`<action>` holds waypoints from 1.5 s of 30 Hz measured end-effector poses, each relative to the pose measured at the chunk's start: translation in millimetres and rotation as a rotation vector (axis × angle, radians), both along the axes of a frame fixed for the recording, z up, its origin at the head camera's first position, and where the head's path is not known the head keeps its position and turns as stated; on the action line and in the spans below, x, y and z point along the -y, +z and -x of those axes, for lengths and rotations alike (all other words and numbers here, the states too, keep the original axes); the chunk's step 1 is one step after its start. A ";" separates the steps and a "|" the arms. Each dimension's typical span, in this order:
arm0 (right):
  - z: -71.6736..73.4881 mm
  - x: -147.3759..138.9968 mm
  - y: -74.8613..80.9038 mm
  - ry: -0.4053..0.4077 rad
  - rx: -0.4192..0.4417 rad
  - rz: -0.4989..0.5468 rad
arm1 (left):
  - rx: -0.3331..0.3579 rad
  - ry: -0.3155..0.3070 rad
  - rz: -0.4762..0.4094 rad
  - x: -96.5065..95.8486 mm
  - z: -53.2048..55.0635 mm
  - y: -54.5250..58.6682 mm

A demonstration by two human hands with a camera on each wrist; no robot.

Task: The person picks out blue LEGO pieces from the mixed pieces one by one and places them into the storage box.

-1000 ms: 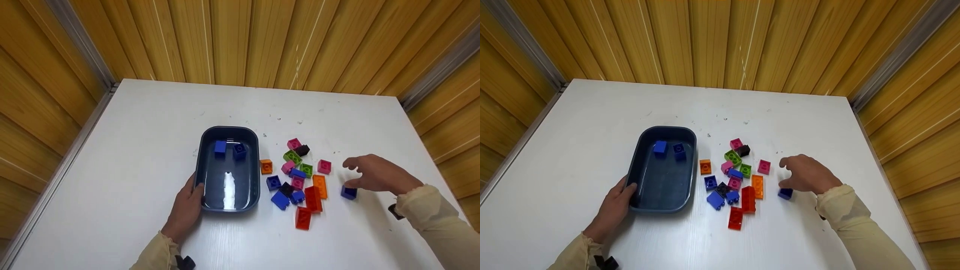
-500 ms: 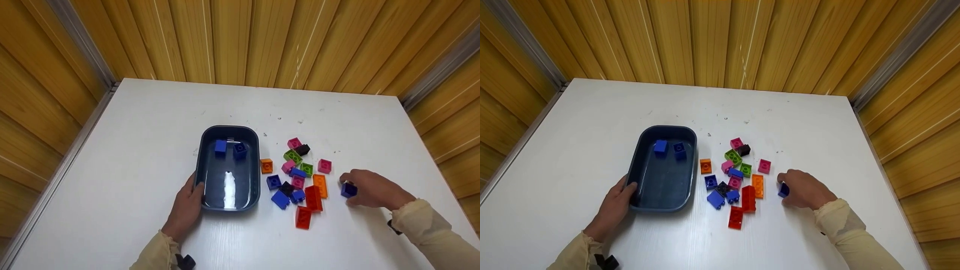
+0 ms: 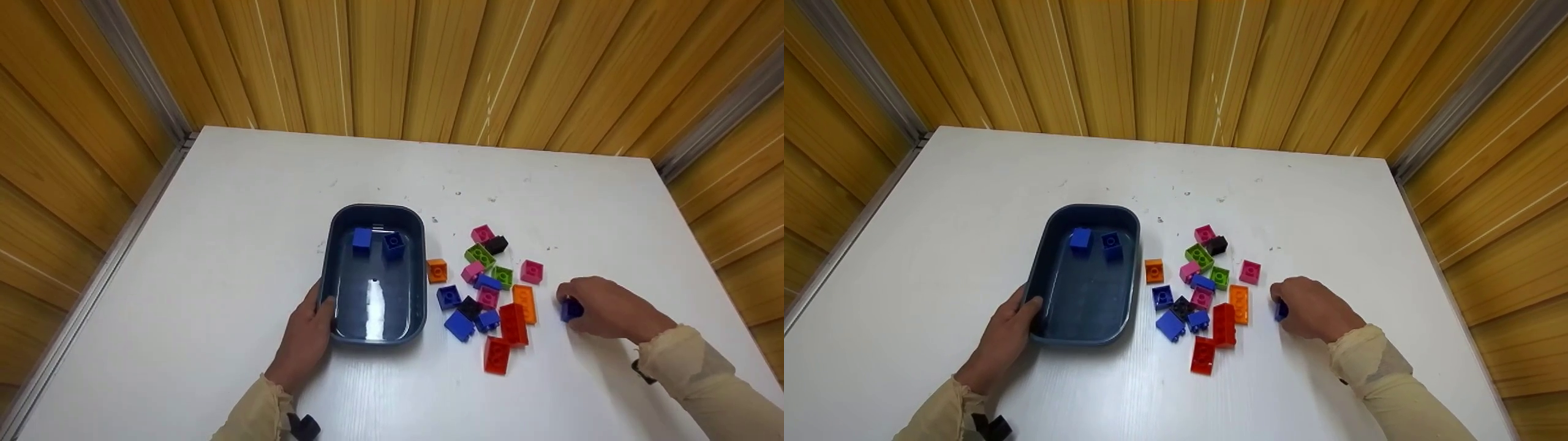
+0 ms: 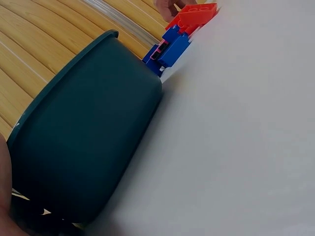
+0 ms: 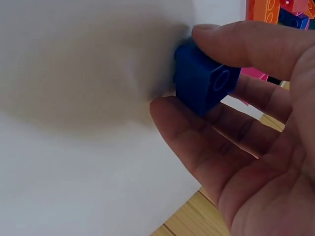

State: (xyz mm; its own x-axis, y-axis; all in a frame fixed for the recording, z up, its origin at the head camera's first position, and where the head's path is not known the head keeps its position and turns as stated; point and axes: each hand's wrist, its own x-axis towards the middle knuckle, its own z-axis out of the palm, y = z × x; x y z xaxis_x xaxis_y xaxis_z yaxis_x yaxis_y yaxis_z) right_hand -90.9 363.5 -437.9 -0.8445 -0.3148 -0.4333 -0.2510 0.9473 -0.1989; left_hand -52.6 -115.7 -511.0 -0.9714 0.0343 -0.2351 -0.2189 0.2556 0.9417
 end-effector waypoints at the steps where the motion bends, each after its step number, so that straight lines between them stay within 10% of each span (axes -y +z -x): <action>1: 0.4 -0.2 1.0 -0.001 -0.001 -0.001 | -0.002 -0.001 0.002 0.1 -0.2 -0.1; 45: 39.1 75.3 77.4 0.151 -0.086 0.018 | -0.004 0.014 0.015 -1.5 -1.0 0.0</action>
State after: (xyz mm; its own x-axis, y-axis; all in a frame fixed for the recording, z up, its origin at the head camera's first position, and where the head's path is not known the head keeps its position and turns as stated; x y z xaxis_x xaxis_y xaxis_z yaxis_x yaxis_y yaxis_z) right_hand -130.0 288.2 -360.5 -0.8208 -0.4482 -0.3542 -0.4073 0.8939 -0.1874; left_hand -51.6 -114.1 -511.0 -0.9727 0.0175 -0.2312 -0.2183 0.2664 0.9388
